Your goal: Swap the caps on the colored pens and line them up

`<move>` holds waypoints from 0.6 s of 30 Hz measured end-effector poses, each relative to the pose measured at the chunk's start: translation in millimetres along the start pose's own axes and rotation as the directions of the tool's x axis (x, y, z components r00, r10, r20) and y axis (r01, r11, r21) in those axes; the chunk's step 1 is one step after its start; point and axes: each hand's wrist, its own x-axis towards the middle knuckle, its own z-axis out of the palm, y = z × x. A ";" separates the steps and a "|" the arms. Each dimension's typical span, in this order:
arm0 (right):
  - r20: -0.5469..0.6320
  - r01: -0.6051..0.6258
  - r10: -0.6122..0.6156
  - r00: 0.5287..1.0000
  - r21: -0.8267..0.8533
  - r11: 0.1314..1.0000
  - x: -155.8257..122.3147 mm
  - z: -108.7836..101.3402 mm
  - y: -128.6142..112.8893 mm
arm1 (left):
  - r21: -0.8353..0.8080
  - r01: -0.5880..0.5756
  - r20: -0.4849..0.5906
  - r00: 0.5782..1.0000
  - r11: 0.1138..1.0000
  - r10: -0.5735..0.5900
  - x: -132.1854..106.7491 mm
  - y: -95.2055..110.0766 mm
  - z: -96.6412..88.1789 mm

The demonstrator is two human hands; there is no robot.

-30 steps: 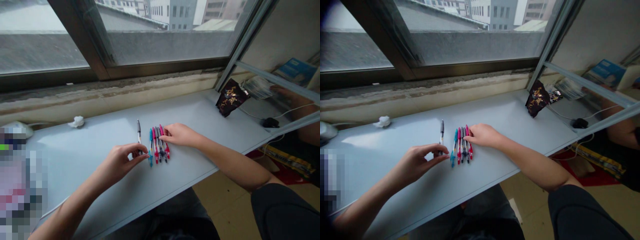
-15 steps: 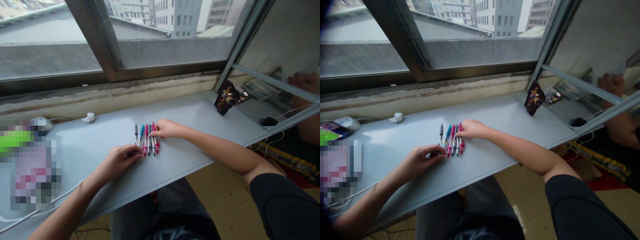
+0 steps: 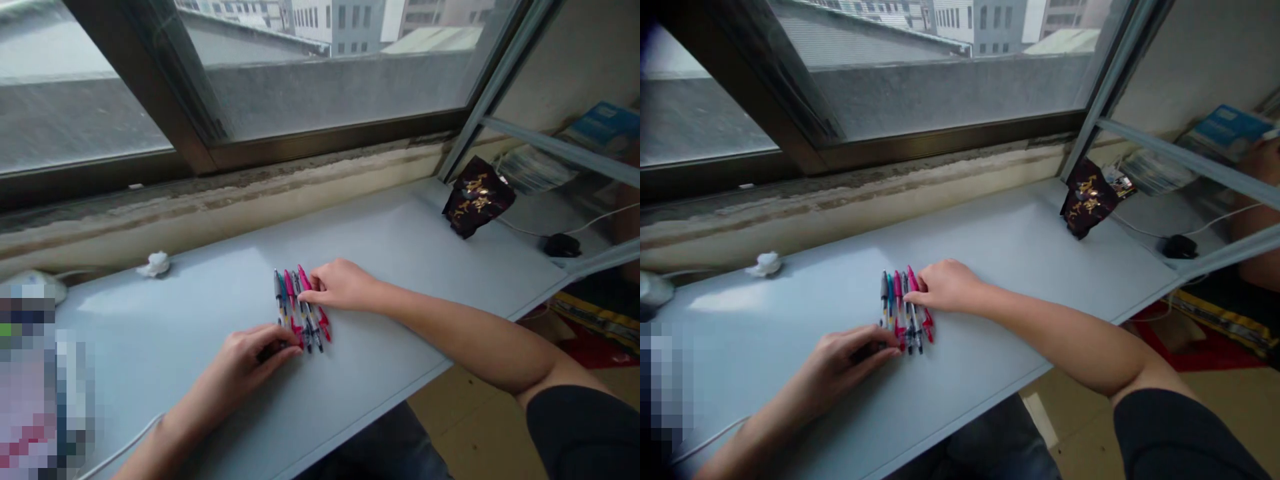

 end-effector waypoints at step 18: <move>-0.022 -0.065 0.067 0.998 0.057 0.996 -2.3 -1.0 -13.3 | 0.289 -0.001 -0.203 0.977 0.957 0.062 3.5 8.3 10.3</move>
